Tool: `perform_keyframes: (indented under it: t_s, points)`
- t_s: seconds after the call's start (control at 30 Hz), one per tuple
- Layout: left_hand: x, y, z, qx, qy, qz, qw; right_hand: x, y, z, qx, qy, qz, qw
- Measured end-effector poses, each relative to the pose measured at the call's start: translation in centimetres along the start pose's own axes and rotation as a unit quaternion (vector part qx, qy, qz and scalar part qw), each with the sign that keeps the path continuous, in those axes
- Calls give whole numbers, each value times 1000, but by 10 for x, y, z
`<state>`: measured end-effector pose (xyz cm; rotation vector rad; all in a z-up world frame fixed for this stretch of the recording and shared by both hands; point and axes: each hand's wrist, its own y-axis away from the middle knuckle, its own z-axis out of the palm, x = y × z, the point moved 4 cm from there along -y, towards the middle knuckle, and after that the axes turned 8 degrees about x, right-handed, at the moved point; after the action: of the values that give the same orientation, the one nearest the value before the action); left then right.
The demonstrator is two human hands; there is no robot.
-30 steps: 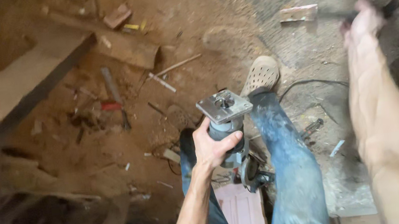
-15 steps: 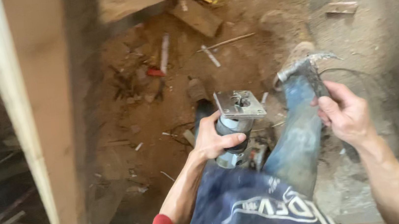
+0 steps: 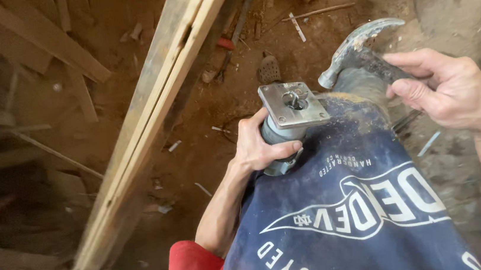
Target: The person uses a handheld router to shape the edge of a long wooden plank. They move the router along the plank's length, pause to adjust the tool, and continue routing. The person also briefly handles a hammer and a pink door panel before resuming work on the plank.
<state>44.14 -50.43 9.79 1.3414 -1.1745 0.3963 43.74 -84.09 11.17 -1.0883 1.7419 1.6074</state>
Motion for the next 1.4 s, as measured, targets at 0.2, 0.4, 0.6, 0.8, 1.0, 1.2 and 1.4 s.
perform_keyframes:
  t_s: [0.2, 0.4, 0.6, 0.8, 1.0, 1.2, 1.4]
  points:
    - [-26, 12, -28, 53, 74, 23, 996, -35, -13, 34, -58, 161, -52, 984]
    - [-37, 9, -39, 64, 118, 44, 990, -65, -26, 47, -5, 85, -59, 995]
    - [-52, -2, -35, 17, 203, 47, 978, -77, -27, 61, -57, 247, -101, 962]
    - [-64, -13, -31, -27, 223, 39, 974, -78, -32, 63, -64, 281, -140, 947]
    - [-68, -13, -24, -41, 234, 43, 970, -74, -25, 63, -44, 233, -122, 964]
    - [-73, -10, -21, -40, 237, 54, 969, -82, -16, 57, 28, 209, -144, 967]
    - [-75, -6, -19, -40, 219, 61, 973, -61, -13, 63, -32, 235, -91, 967]
